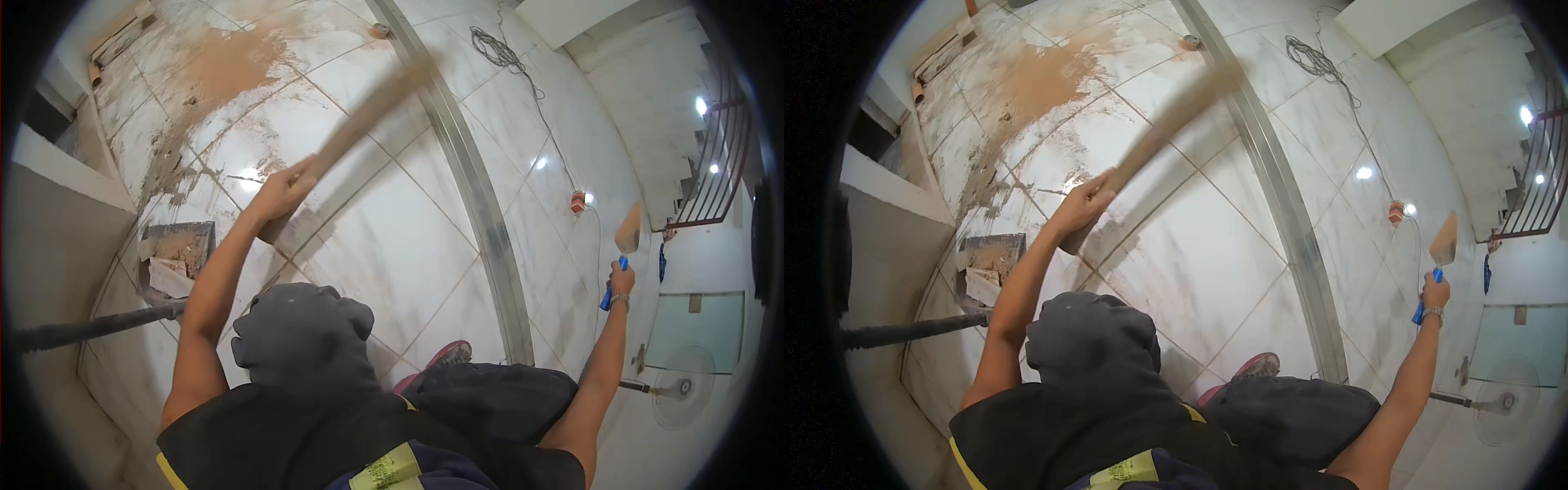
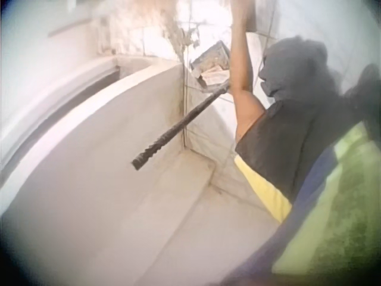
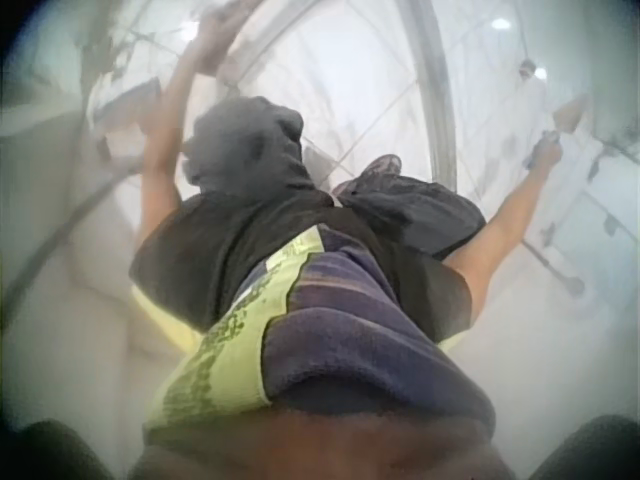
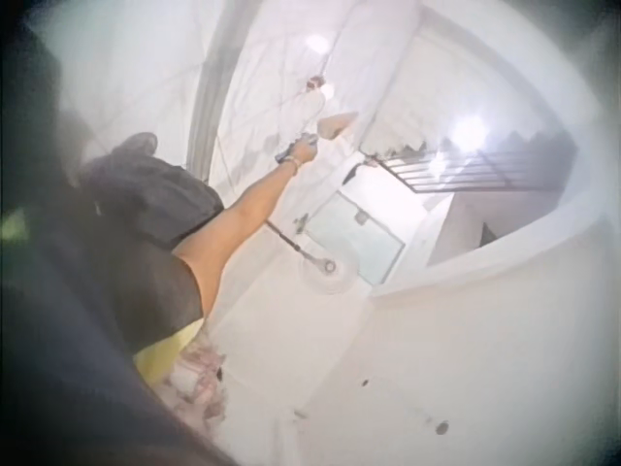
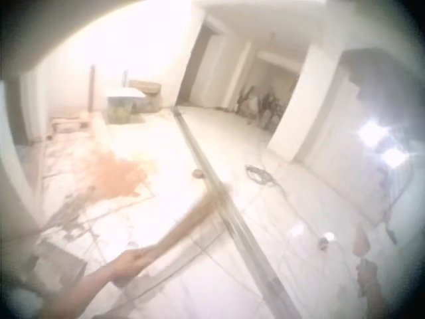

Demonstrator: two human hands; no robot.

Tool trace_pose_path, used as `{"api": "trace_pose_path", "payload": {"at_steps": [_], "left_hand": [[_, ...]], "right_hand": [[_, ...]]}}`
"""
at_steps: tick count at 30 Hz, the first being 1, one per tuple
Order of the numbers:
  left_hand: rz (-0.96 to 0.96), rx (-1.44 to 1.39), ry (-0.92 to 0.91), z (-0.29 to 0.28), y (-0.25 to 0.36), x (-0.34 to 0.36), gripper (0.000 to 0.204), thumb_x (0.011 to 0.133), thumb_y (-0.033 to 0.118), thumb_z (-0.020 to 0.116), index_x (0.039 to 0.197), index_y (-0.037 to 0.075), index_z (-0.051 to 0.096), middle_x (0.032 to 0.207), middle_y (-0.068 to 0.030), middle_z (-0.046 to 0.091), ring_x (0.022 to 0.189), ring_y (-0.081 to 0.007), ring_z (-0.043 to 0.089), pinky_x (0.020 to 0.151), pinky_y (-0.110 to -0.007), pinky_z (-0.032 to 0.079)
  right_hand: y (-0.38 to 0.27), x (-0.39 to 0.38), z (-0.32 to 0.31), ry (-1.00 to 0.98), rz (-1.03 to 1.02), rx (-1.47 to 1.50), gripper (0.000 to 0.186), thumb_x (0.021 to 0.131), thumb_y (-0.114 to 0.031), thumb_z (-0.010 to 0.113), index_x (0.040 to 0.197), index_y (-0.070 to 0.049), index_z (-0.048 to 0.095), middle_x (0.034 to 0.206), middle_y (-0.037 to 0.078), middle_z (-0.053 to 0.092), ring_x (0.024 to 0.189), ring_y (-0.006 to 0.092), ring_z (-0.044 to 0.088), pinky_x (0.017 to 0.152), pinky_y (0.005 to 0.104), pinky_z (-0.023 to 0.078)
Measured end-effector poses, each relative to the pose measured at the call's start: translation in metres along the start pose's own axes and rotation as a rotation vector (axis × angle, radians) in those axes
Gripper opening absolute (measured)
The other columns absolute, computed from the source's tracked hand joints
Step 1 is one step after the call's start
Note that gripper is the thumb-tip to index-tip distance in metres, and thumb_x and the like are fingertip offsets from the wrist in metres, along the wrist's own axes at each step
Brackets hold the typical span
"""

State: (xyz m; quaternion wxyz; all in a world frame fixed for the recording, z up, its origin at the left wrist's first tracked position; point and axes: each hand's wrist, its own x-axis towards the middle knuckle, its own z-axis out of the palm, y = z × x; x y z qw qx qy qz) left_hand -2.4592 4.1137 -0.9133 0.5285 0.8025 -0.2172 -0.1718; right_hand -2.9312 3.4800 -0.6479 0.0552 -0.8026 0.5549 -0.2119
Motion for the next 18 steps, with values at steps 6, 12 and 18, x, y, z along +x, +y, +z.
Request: {"api": "trace_pose_path", "payload": {"at_steps": [6, 12, 18], "left_hand": [[0.133, 0.378, -0.589, -0.055, -0.023, 0.071, 0.056, 0.088, 0.031, 0.070, 0.142, 0.026, 0.055, 0.108, -0.0198, 0.072, 0.094, -0.0315, 0.070, 0.090, -0.040, 0.052], [0.107, 0.652, -0.019, -0.117, -0.086, 0.186, 0.046, 0.089, 0.031, 0.065, 0.131, 0.013, 0.063, 0.114, -0.0199, 0.070, 0.105, -0.0349, 0.067, 0.091, -0.044, 0.051], [0.149, 0.289, 0.312, -0.110, -0.078, 0.200, 0.047, 0.091, 0.035, 0.062, 0.131, 0.009, 0.062, 0.111, -0.0241, 0.069, 0.107, -0.0391, 0.066, 0.091, -0.046, 0.050]], "right_hand": [[0.004, 0.009, 0.016, -0.020, 0.046, -0.025, 0.027, 0.079, -0.026, 0.065, 0.070, -0.001, 0.061, 0.057, 0.009, 0.060, 0.044, 0.0197, 0.060, 0.046, 0.0359, 0.051], [-0.003, -0.003, -0.003, -0.007, 0.046, -0.007, 0.025, 0.078, -0.024, 0.065, 0.075, 0.001, 0.061, 0.060, 0.010, 0.060, 0.046, 0.0205, 0.060, 0.046, 0.0368, 0.051], [0.021, -0.019, -0.033, 0.086, 0.122, -0.046, 0.024, 0.078, -0.021, 0.065, 0.069, 0.001, 0.061, 0.057, 0.010, 0.060, 0.045, 0.0229, 0.060, 0.045, 0.0376, 0.051]]}}
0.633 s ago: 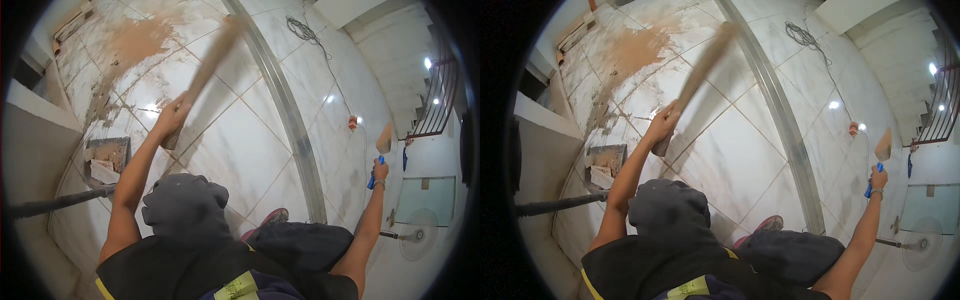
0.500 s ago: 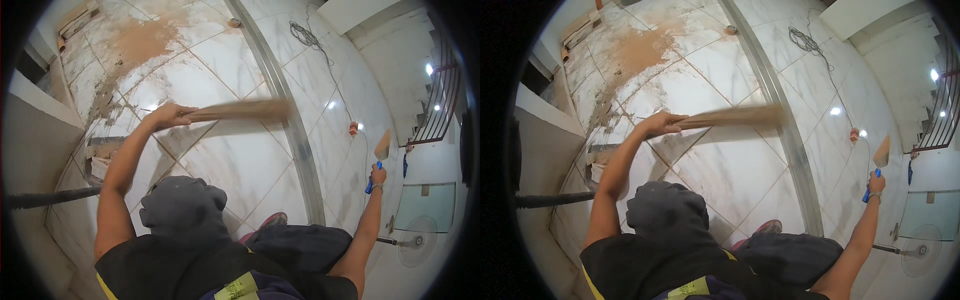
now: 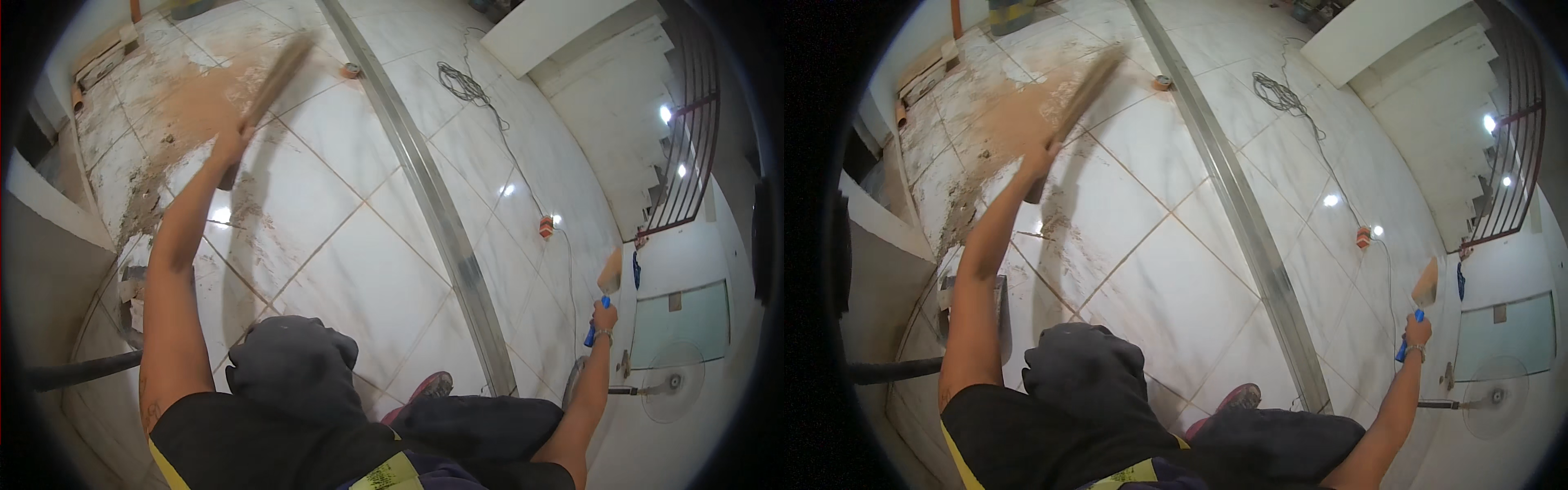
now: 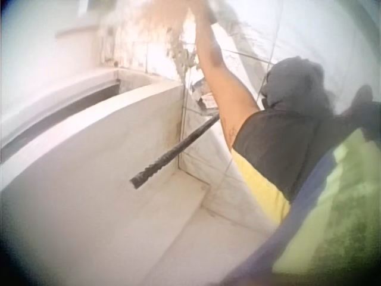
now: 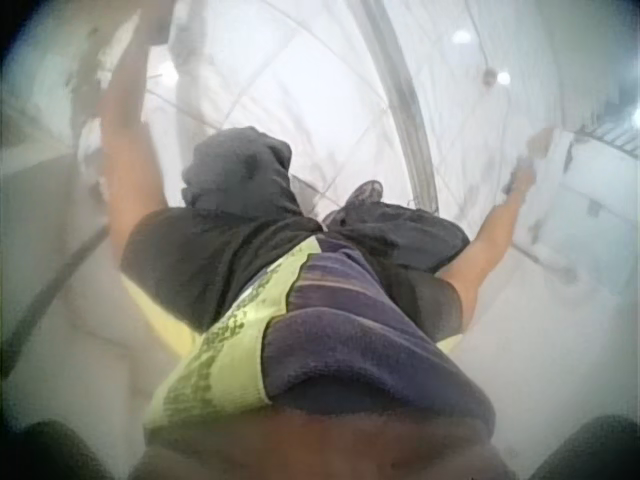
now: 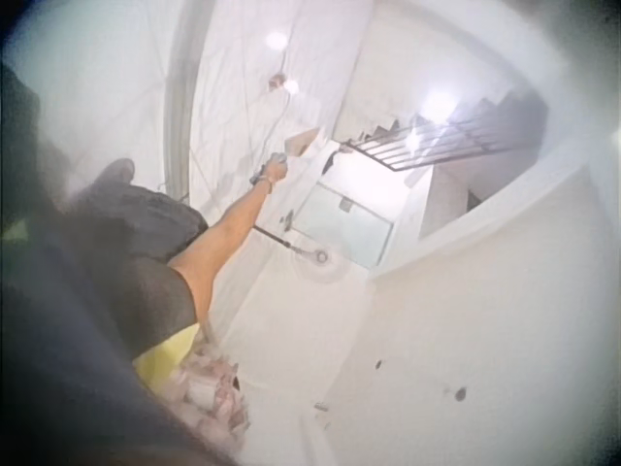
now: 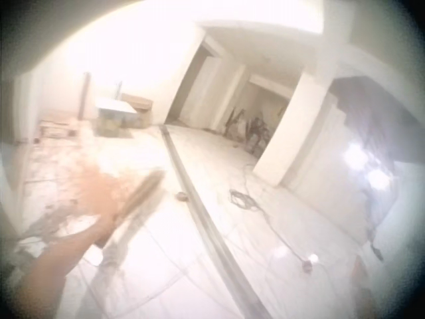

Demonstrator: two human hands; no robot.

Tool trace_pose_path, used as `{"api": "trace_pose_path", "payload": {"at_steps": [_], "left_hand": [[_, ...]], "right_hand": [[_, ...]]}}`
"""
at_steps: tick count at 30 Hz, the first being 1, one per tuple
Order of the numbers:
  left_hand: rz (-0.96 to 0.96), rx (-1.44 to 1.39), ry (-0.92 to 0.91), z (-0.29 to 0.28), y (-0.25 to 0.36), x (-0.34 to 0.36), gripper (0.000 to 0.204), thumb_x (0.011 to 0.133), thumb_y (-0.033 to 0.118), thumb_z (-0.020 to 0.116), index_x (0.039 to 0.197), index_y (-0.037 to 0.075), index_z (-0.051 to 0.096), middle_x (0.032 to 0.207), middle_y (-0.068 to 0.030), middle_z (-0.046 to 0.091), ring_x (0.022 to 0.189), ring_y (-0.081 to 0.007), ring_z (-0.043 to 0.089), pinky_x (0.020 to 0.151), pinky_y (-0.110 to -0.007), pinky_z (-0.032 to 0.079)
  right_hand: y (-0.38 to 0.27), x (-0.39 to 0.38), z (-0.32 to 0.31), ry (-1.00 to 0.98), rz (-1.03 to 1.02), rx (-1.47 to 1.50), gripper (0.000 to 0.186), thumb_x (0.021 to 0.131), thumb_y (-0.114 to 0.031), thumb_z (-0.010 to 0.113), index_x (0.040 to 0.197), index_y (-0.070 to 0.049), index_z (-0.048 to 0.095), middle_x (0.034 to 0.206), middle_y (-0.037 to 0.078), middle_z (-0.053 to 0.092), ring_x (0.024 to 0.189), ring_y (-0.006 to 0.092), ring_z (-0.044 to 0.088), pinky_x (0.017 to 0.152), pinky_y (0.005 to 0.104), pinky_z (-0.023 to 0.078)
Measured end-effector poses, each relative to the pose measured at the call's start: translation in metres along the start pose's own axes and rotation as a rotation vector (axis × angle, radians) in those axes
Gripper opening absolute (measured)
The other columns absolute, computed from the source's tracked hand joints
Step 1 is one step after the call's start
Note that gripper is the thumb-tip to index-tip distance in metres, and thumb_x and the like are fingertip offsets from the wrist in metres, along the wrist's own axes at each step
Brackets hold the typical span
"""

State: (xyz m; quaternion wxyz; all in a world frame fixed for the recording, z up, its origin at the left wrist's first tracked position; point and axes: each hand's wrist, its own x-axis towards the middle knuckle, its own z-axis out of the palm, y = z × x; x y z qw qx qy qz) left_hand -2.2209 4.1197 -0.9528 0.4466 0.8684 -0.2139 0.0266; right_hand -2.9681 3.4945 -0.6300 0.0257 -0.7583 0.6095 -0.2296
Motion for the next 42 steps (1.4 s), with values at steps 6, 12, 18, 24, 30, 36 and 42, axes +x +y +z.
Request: {"api": "trace_pose_path", "payload": {"at_steps": [6, 12, 18, 24, 30, 36, 42], "left_hand": [[-0.027, 0.263, -0.407, 0.058, 0.053, -0.017, 0.051, 0.090, 0.038, 0.059, 0.136, 0.016, 0.059, 0.116, -0.0244, 0.067, 0.106, -0.0404, 0.065, 0.095, -0.048, 0.050], [-0.191, 0.137, -0.198, 0.016, -0.008, 0.069, 0.050, 0.093, 0.040, 0.053, 0.135, 0.012, 0.059, 0.118, -0.0237, 0.067, 0.110, -0.0362, 0.065, 0.094, -0.044, 0.050], [-0.166, -0.219, -0.023, 0.057, 0.038, 0.039, 0.054, 0.095, 0.042, 0.052, 0.136, 0.006, 0.056, 0.118, -0.0291, 0.065, 0.114, -0.0391, 0.063, 0.099, -0.045, 0.046], [-0.152, 0.223, -0.179, 0.078, -0.007, 0.039, 0.052, 0.097, 0.040, 0.051, 0.131, 0.001, 0.056, 0.104, -0.0244, 0.069, 0.099, -0.0340, 0.067, 0.092, -0.045, 0.050], [-0.370, -0.295, -0.047, 0.051, 0.032, 0.071, 0.056, 0.096, 0.040, 0.052, 0.136, 0.000, 0.054, 0.119, -0.0268, 0.065, 0.108, -0.0323, 0.065, 0.094, -0.040, 0.049], [-0.218, -0.445, -0.272, 0.098, 0.047, 0.142, 0.060, 0.097, 0.044, 0.058, 0.142, 0.005, 0.051, 0.124, -0.0196, 0.065, 0.110, -0.0265, 0.062, 0.098, -0.036, 0.048], [-0.419, 0.116, 0.101, 0.088, -0.046, 0.171, 0.055, 0.097, 0.041, 0.052, 0.135, 0.001, 0.054, 0.107, -0.0208, 0.069, 0.096, -0.0294, 0.067, 0.089, -0.040, 0.051]], "right_hand": [[-0.026, -0.014, -0.031, -0.034, -0.058, -0.059, 0.026, 0.078, -0.022, 0.066, 0.069, 0.002, 0.061, 0.057, 0.010, 0.060, 0.045, 0.0222, 0.060, 0.045, 0.0383, 0.051], [-0.115, -0.016, -0.062, -0.005, -0.288, -0.146, 0.028, 0.082, -0.026, 0.069, 0.081, 0.002, 0.062, 0.060, 0.010, 0.060, 0.047, 0.0204, 0.060, 0.046, 0.0356, 0.050], [-0.206, -0.047, -0.030, -0.073, -0.411, 0.047, 0.028, 0.084, -0.027, 0.068, 0.085, 0.001, 0.063, 0.061, 0.008, 0.060, 0.045, 0.0174, 0.057, 0.042, 0.0334, 0.045], [-0.379, -0.135, 0.136, -0.259, -1.056, 0.053, 0.034, 0.082, -0.031, 0.067, 0.090, 0.001, 0.063, 0.067, 0.021, 0.064, 0.057, 0.0374, 0.063, 0.057, 0.0437, 0.050], [-0.482, -0.177, 0.206, -0.586, -1.074, 0.064, 0.032, 0.082, -0.032, 0.066, 0.091, -0.002, 0.058, 0.072, 0.024, 0.064, 0.069, 0.0439, 0.064, 0.061, 0.0507, 0.049], [-0.492, -0.222, 0.351, -0.979, -1.382, -0.201, 0.038, 0.081, -0.039, 0.061, 0.098, -0.005, 0.062, 0.077, 0.022, 0.068, 0.072, 0.0418, 0.067, 0.068, 0.0526, 0.053], [-0.543, -0.240, 0.435, -1.213, -1.564, 0.040, 0.043, 0.079, -0.041, 0.063, 0.103, -0.005, 0.064, 0.080, 0.022, 0.069, 0.074, 0.0415, 0.067, 0.070, 0.0528, 0.053]]}}
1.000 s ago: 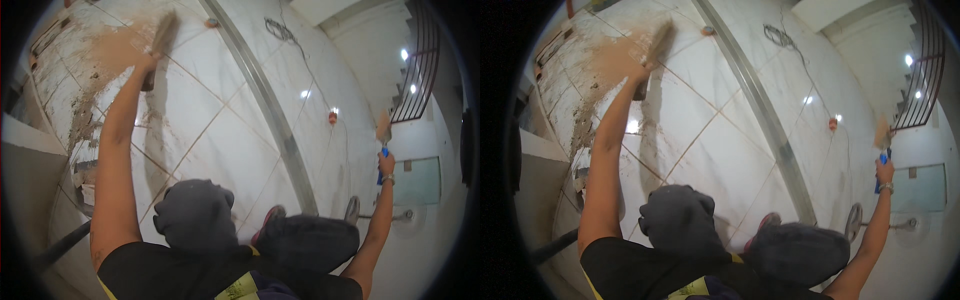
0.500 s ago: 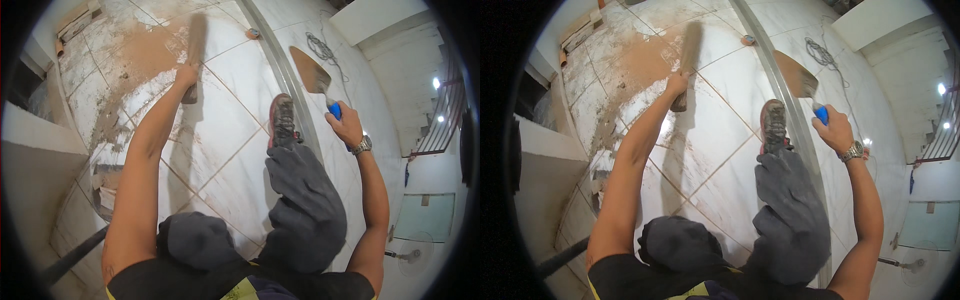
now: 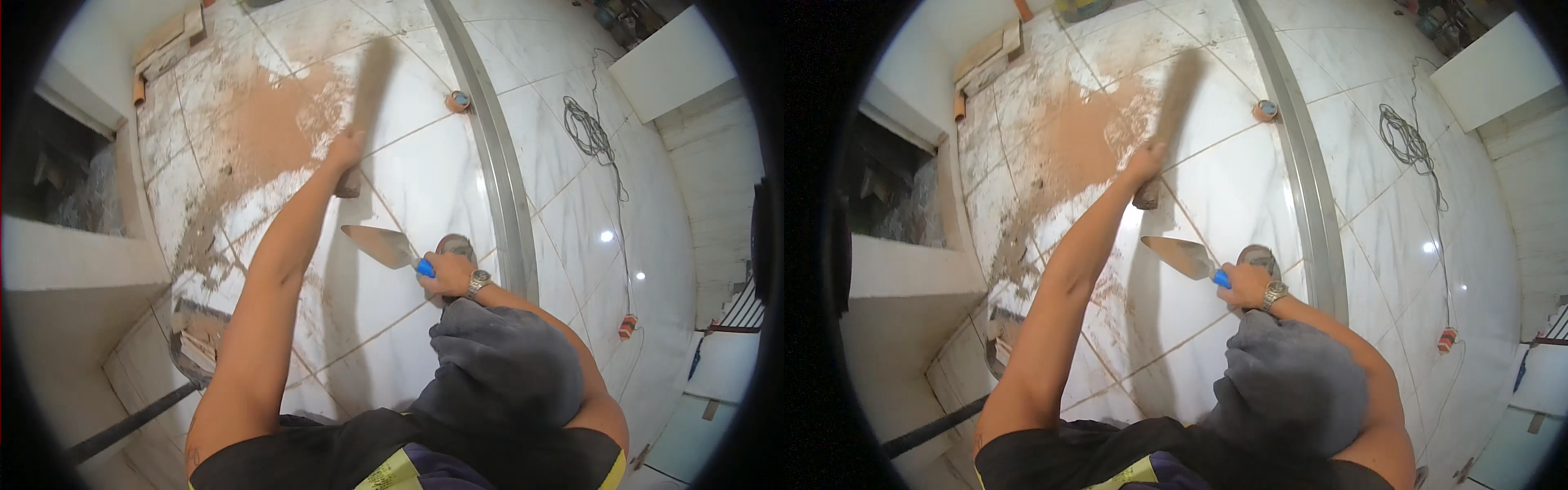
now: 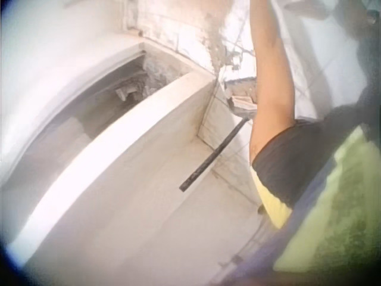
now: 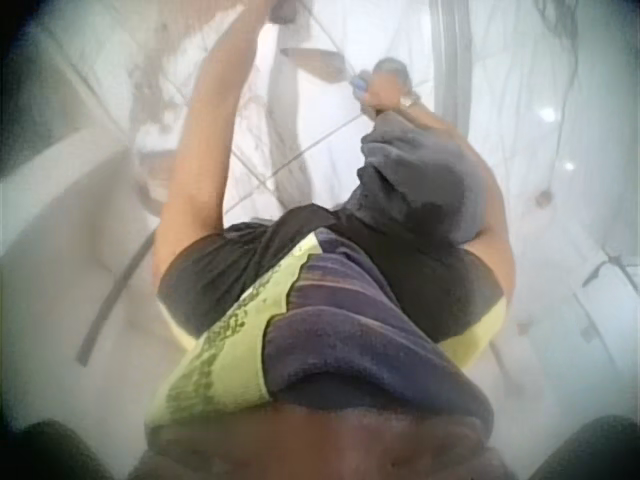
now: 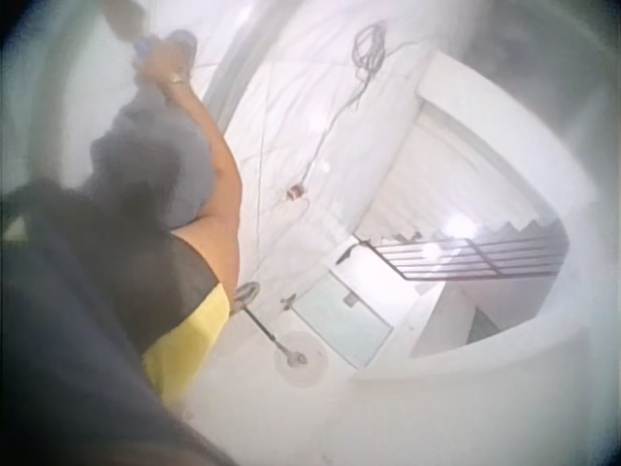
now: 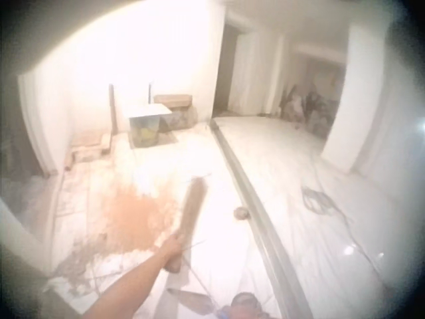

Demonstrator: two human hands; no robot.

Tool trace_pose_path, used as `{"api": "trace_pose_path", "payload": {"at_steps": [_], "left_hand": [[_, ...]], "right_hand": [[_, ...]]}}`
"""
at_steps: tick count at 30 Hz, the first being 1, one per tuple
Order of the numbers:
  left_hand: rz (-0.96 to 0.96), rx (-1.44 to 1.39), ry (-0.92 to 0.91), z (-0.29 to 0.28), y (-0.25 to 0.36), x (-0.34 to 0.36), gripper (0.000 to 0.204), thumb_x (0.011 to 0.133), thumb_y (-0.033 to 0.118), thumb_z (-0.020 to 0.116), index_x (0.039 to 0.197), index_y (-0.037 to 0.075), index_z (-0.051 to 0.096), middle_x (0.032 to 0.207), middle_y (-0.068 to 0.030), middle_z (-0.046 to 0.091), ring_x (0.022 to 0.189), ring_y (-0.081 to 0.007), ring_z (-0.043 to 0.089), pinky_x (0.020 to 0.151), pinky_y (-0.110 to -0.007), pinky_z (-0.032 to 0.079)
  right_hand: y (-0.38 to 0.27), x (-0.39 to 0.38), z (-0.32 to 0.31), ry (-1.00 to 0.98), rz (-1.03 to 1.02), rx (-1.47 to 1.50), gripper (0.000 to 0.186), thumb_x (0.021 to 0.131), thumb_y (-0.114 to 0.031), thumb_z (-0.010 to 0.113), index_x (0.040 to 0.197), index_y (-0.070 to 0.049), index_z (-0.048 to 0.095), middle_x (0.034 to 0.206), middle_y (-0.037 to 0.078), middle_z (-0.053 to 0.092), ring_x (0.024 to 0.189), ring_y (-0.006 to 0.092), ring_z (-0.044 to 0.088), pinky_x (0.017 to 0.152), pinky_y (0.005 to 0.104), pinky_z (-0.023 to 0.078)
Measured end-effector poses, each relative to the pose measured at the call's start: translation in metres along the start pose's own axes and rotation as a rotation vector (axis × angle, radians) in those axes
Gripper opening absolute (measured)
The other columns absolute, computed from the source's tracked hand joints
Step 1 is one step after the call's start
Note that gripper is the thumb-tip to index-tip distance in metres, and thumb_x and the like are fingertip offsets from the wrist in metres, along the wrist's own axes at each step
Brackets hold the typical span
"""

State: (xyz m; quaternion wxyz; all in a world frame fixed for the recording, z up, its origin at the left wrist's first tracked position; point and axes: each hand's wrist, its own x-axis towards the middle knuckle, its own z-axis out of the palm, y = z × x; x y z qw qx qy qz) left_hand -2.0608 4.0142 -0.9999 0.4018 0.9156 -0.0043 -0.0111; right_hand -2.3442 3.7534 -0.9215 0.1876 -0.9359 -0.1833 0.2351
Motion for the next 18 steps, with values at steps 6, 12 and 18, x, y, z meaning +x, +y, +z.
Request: {"api": "trace_pose_path", "payload": {"at_steps": [6, 12, 18], "left_hand": [[-0.158, -0.506, -0.114, -0.049, 0.125, 0.001, 0.053, 0.101, 0.038, 0.049, 0.141, 0.003, 0.050, 0.100, -0.0148, 0.068, 0.081, -0.0205, 0.065, 0.071, -0.036, 0.054], [-0.122, -0.504, -0.274, 0.044, 0.175, 0.057, 0.063, 0.101, 0.043, 0.050, 0.151, 0.006, 0.038, 0.124, -0.0244, 0.063, 0.108, -0.0308, 0.064, 0.091, -0.038, 0.052], [-0.189, -0.184, -0.195, 0.102, 0.082, 0.132, 0.064, 0.103, 0.048, 0.040, 0.151, 0.005, 0.037, 0.144, -0.0263, 0.049, 0.136, -0.0383, 0.045, 0.115, -0.040, 0.033]], "right_hand": [[0.063, -0.008, 0.006, -0.122, 0.160, 0.215, 0.041, 0.076, -0.039, 0.068, 0.105, -0.010, 0.067, 0.082, 0.021, 0.069, 0.080, 0.0421, 0.067, 0.074, 0.0521, 0.053], [0.059, -0.023, -0.022, -0.208, 0.007, 0.575, 0.048, 0.080, -0.040, 0.068, 0.116, -0.008, 0.066, 0.081, 0.017, 0.070, 0.080, 0.0393, 0.067, 0.074, 0.0501, 0.052], [0.083, 0.006, 0.005, -0.214, -0.044, 0.591, 0.048, 0.080, -0.039, 0.068, 0.117, -0.008, 0.065, 0.081, 0.016, 0.070, 0.078, 0.0374, 0.067, 0.072, 0.0491, 0.053]]}}
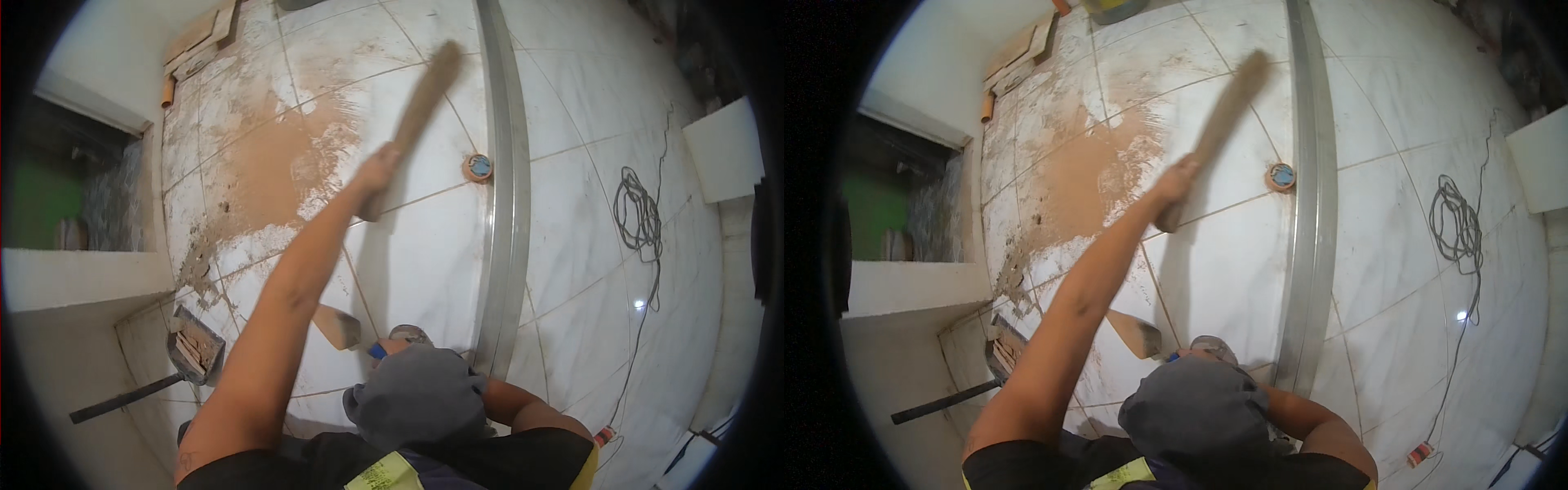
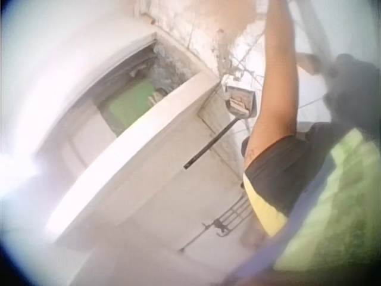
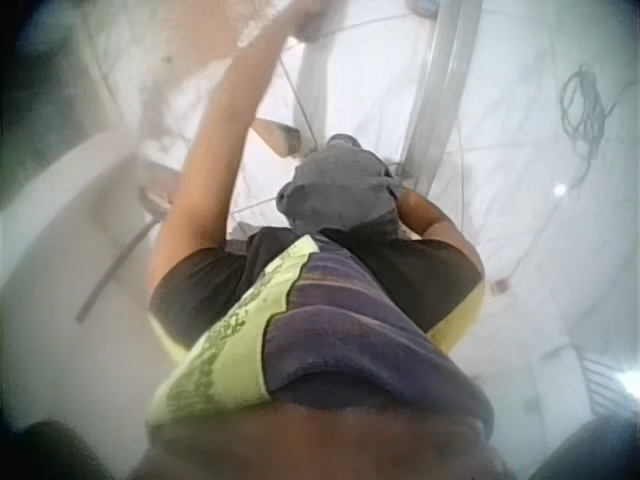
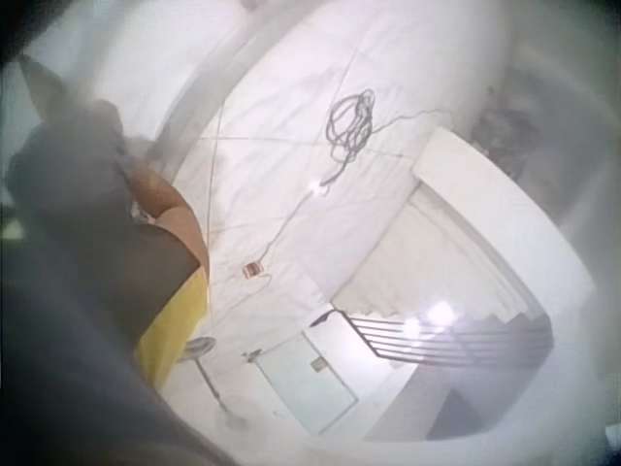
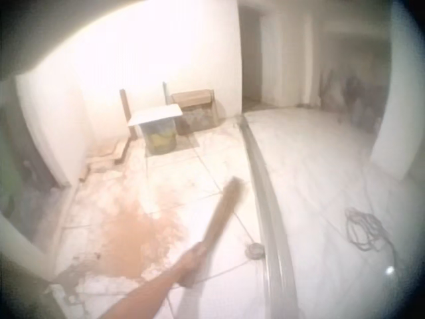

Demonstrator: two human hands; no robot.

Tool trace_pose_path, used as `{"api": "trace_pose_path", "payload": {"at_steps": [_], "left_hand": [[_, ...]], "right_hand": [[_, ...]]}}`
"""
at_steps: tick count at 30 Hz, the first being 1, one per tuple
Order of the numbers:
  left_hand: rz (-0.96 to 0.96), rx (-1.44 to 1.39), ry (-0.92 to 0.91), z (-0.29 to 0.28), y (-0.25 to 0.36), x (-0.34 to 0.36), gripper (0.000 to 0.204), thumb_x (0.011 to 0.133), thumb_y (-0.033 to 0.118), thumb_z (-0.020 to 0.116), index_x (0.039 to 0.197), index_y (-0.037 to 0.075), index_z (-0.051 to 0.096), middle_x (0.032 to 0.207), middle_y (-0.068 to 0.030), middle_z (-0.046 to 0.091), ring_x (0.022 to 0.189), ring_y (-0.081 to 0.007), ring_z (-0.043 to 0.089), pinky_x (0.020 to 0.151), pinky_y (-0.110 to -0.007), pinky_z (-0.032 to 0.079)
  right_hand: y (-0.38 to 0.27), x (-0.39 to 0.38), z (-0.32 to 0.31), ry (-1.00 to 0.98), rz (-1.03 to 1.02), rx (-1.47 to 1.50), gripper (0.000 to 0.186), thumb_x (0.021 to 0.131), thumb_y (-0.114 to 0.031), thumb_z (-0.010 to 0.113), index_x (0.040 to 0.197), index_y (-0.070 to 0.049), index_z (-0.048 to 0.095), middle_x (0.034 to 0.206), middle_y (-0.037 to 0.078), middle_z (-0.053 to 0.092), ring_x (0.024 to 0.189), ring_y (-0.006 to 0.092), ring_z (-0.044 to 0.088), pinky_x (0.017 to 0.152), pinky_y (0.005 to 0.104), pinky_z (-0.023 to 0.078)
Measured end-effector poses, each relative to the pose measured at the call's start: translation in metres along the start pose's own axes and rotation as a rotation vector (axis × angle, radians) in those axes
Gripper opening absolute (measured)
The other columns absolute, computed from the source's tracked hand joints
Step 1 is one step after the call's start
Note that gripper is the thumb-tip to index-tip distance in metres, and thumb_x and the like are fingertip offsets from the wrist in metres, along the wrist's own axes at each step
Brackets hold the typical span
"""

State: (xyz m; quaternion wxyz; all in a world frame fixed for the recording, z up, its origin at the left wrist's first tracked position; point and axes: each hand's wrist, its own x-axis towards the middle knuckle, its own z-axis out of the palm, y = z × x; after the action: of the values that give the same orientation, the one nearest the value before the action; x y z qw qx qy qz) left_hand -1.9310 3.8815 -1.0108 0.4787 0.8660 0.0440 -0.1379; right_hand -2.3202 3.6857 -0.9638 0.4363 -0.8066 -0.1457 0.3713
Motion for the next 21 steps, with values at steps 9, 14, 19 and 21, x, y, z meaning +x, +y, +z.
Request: {"api": "trace_pose_path", "payload": {"at_steps": [9, 14, 19, 21], "left_hand": [[0.008, -0.237, 0.090, -0.004, 0.116, -0.049, 0.056, 0.103, 0.041, 0.045, 0.150, 0.011, 0.039, 0.077, -0.0060, 0.058, 0.060, -0.0160, 0.058, 0.055, -0.035, 0.054], [0.291, 0.309, 0.151, 0.030, 0.037, -0.011, 0.062, 0.103, 0.044, 0.043, 0.153, 0.010, 0.034, 0.112, -0.0233, 0.066, 0.089, -0.0271, 0.068, 0.079, -0.043, 0.056], [-0.253, -0.066, 0.043, -0.024, 0.058, 0.008, 0.054, 0.102, 0.053, 0.040, 0.126, 0.007, 0.054, 0.095, -0.0131, 0.064, 0.072, -0.0231, 0.061, 0.068, -0.040, 0.055], [-0.310, 0.422, -0.018, -0.116, 0.096, -0.022, 0.054, 0.100, 0.056, 0.046, 0.123, 0.009, 0.055, 0.084, -0.0099, 0.061, 0.064, -0.0223, 0.060, 0.059, -0.041, 0.054]], "right_hand": [[0.042, -0.014, -0.021, 0.047, 0.077, 0.022, 0.049, 0.081, -0.038, 0.068, 0.119, -0.007, 0.064, 0.080, 0.014, 0.070, 0.076, 0.0346, 0.068, 0.070, 0.0476, 0.053], [0.019, 0.021, 0.014, 0.017, -0.044, 0.052, 0.050, 0.082, -0.038, 0.069, 0.120, -0.007, 0.063, 0.080, 0.013, 0.070, 0.074, 0.0330, 0.068, 0.068, 0.0467, 0.053], [0.059, 0.028, 0.010, 0.155, -0.038, 0.016, 0.050, 0.082, -0.037, 0.069, 0.121, -0.006, 0.063, 0.080, 0.012, 0.070, 0.073, 0.0314, 0.068, 0.067, 0.0459, 0.053], [0.050, 0.031, -0.006, 0.188, -0.053, 0.023, 0.050, 0.082, -0.037, 0.069, 0.121, -0.006, 0.063, 0.080, 0.012, 0.070, 0.073, 0.0311, 0.068, 0.067, 0.0457, 0.053]]}}
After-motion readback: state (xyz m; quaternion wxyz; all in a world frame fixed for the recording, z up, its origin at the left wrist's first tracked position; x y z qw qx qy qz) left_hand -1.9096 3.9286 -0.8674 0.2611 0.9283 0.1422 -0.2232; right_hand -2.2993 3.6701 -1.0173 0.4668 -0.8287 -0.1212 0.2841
